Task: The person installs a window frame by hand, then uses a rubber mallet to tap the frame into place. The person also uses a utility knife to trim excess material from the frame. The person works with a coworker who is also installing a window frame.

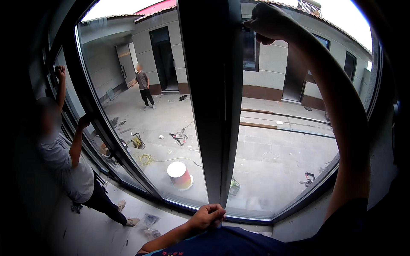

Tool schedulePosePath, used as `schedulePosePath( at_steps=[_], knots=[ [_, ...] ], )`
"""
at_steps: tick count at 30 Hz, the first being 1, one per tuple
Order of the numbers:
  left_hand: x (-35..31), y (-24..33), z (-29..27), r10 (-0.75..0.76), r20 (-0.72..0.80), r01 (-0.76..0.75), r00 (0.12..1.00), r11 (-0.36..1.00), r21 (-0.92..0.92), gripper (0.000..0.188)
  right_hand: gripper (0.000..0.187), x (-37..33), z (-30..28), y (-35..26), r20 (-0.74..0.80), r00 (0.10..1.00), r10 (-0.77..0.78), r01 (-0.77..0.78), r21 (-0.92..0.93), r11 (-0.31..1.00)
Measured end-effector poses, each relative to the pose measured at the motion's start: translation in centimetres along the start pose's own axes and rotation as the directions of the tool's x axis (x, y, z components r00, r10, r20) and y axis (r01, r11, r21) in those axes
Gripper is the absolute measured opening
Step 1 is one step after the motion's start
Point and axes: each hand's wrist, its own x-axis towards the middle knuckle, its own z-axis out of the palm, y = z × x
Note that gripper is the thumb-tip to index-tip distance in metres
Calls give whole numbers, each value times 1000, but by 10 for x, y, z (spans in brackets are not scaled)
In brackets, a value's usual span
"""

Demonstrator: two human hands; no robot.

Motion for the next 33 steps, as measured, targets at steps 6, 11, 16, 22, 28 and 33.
schedulePosePath(
  at_steps=[6,11,16,22,28,33],
  knots=[
    [5,10,-18,-41,72,37,997,997,67,27,29,1,-15,-20,160,971,178,-192,76,979],
    [14,17,-33,-61,85,56,995,997,58,26,25,-29,-17,-32,100,989,113,-127,156,979],
    [30,22,-34,-69,106,62,992,996,71,26,31,-23,-5,-39,142,983,118,-145,197,970],
    [70,16,9,-81,288,43,954,990,136,27,24,0,26,20,-36,999,-30,41,352,935],
    [46,23,26,64,155,-68,986,997,23,33,23,-40,71,39,-296,910,-292,412,548,728],
    [19,18,41,202,-50,-207,978,971,-116,36,20,-210,191,7,379,644,-665,80,831,551]
  ],
)
